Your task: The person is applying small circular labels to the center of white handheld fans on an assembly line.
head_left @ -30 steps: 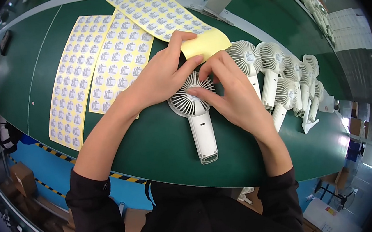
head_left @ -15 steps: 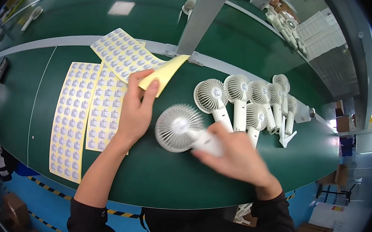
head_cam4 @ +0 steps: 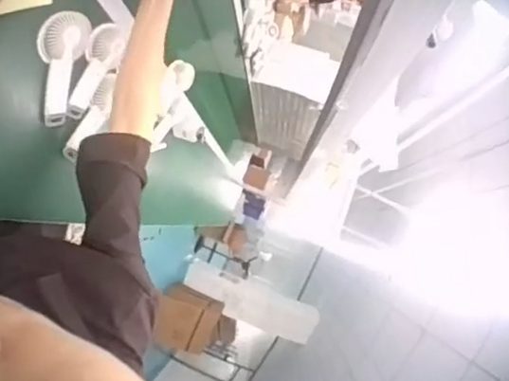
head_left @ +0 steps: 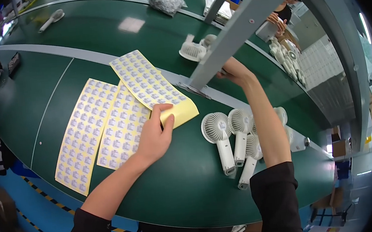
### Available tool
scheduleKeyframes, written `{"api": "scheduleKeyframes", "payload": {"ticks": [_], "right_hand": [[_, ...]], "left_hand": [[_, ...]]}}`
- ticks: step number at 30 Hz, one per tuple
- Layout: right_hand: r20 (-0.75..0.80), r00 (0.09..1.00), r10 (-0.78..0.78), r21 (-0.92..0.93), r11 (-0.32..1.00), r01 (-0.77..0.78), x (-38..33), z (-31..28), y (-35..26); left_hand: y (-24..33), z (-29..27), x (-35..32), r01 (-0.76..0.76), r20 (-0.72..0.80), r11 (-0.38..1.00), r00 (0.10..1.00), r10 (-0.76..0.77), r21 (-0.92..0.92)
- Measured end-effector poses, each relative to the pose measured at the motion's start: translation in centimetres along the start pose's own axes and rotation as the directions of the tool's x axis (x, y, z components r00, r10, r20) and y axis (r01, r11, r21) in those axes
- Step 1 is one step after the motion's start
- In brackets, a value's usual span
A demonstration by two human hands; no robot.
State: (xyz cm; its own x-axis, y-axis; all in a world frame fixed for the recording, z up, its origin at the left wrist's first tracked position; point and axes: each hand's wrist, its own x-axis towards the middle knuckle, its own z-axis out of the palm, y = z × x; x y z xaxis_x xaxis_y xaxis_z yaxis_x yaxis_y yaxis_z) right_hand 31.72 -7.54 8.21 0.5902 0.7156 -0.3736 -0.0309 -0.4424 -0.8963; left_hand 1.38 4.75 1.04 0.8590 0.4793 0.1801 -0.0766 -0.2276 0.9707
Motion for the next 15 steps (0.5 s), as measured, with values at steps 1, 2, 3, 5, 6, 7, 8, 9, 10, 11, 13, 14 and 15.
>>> {"api": "scheduleKeyframes", "payload": {"ticks": [1,2,3,5,6,7,8,9,10,11,13,14,15], "right_hand": [[-0.238,0.969,-0.067,0.094,0.991,0.092,0.4,4.0,-1.3],[-0.221,0.973,-0.071,0.097,0.991,0.094,2.5,4.0,-0.9],[-0.237,0.966,-0.100,0.163,0.976,0.141,4.9,2.7,-0.2],[-0.404,0.863,-0.304,-0.040,0.948,0.316,8.3,3.9,1.1],[-0.390,0.868,-0.307,-0.038,0.947,0.318,9.4,3.3,2.7],[-0.522,0.713,-0.468,-0.360,0.879,0.313,9.9,0.5,4.8],[-0.562,0.523,-0.641,-0.640,0.737,0.217,10.0,-1.7,5.9],[-0.555,0.529,-0.643,-0.636,0.737,0.229,9.9,-1.6,6.3],[-0.633,0.531,-0.564,-0.691,0.721,-0.058,9.3,-1.4,6.8],[-0.714,0.497,-0.493,-0.684,0.644,-0.344,8.9,-1.4,7.1],[-0.700,0.622,-0.350,-0.505,0.859,-0.085,7.9,-2.3,7.0],[-0.608,0.755,-0.244,-0.217,0.966,0.138,7.1,-3.1,6.9],[-0.587,0.796,-0.151,-0.130,0.987,0.092,6.3,-3.3,6.3]], "left_hand": [[0.1,-0.5,-0.2,0.044,0.024,0.999,0.999,-0.045,0.014],[0.1,-0.9,-0.4,0.089,0.048,0.996,0.995,-0.090,0.029],[0.0,-0.5,-0.3,0.052,0.039,0.999,0.998,-0.053,0.005],[-0.4,-0.8,-0.5,0.061,0.020,0.998,0.998,-0.061,0.013],[-0.3,-0.8,-0.5,0.061,0.019,0.998,0.998,-0.061,0.004],[0.2,-0.3,-0.2,0.067,0.039,0.998,0.997,-0.067,-0.016],[0.4,0.2,0.2,0.060,0.038,0.998,0.998,-0.059,-0.027],[0.5,-0.1,0.1,0.081,0.055,0.997,0.995,-0.081,-0.012],[0.5,-0.3,0.1,0.097,0.074,0.995,0.993,-0.097,0.001],[0.5,-0.5,0.1,0.095,0.076,0.995,0.992,-0.097,0.027],[0.6,-0.6,0.0,0.085,0.072,0.996,0.994,-0.087,0.031],[0.7,-0.4,0.1,0.082,0.069,0.996,0.994,-0.085,0.035],[0.5,-0.4,0.0,0.071,0.083,0.997,0.994,-0.074,0.035]]}}
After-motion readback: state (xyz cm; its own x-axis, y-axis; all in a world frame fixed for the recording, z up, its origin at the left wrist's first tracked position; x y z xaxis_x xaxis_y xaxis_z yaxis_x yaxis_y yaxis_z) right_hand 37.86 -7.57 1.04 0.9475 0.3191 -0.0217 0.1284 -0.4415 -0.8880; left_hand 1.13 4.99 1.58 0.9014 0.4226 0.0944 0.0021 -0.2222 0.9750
